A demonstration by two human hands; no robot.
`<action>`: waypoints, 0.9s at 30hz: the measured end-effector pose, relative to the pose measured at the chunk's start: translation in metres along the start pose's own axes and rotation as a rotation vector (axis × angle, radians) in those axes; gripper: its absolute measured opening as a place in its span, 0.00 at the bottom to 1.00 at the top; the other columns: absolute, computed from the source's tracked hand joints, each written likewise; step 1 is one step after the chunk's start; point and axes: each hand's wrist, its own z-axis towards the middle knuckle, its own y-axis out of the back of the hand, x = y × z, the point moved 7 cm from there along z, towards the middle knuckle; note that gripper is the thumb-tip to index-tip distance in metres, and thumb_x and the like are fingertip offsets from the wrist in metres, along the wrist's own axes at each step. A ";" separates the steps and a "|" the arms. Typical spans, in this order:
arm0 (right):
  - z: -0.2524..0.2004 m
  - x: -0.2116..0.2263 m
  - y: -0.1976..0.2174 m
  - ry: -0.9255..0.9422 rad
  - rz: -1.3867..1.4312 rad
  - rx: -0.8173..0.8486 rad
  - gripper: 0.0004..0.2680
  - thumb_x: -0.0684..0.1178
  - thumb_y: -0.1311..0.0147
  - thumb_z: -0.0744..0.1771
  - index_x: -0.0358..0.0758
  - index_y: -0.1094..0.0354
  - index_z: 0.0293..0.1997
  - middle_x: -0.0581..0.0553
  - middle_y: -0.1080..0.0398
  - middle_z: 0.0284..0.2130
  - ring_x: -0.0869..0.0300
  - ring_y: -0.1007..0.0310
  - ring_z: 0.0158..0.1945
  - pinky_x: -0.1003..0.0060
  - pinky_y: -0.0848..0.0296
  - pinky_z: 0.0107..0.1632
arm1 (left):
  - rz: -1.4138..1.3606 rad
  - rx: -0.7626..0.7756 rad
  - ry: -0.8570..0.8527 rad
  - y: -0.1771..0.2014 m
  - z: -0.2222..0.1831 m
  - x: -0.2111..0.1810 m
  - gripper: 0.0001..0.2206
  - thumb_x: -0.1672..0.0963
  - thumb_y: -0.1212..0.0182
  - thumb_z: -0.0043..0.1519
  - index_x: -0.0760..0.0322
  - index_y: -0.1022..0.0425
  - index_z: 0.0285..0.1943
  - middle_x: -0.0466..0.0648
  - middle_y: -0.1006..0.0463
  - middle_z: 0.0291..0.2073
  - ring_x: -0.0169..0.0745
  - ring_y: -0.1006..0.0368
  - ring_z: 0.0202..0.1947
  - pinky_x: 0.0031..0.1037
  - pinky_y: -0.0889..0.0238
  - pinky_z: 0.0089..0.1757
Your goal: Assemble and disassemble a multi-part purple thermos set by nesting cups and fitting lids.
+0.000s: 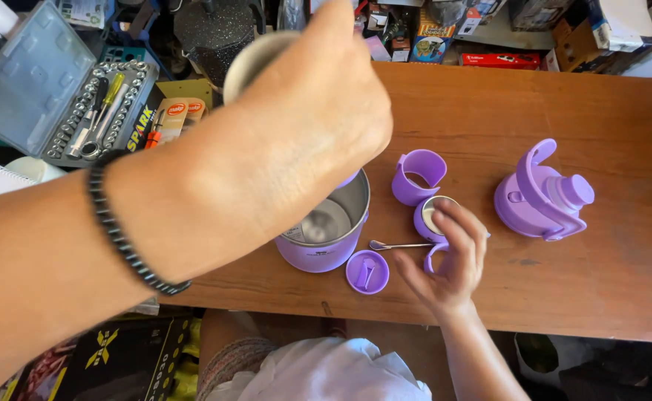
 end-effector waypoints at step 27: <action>0.046 0.002 -0.002 -0.367 0.386 -0.196 0.38 0.61 0.35 0.60 0.29 0.54 0.72 0.37 0.39 0.60 0.57 0.41 0.61 0.62 0.38 0.67 | -1.789 -0.639 0.310 -0.020 -0.022 -0.033 0.61 0.39 0.26 0.54 0.62 0.73 0.81 0.63 0.61 0.85 0.67 0.45 0.87 0.41 0.31 0.75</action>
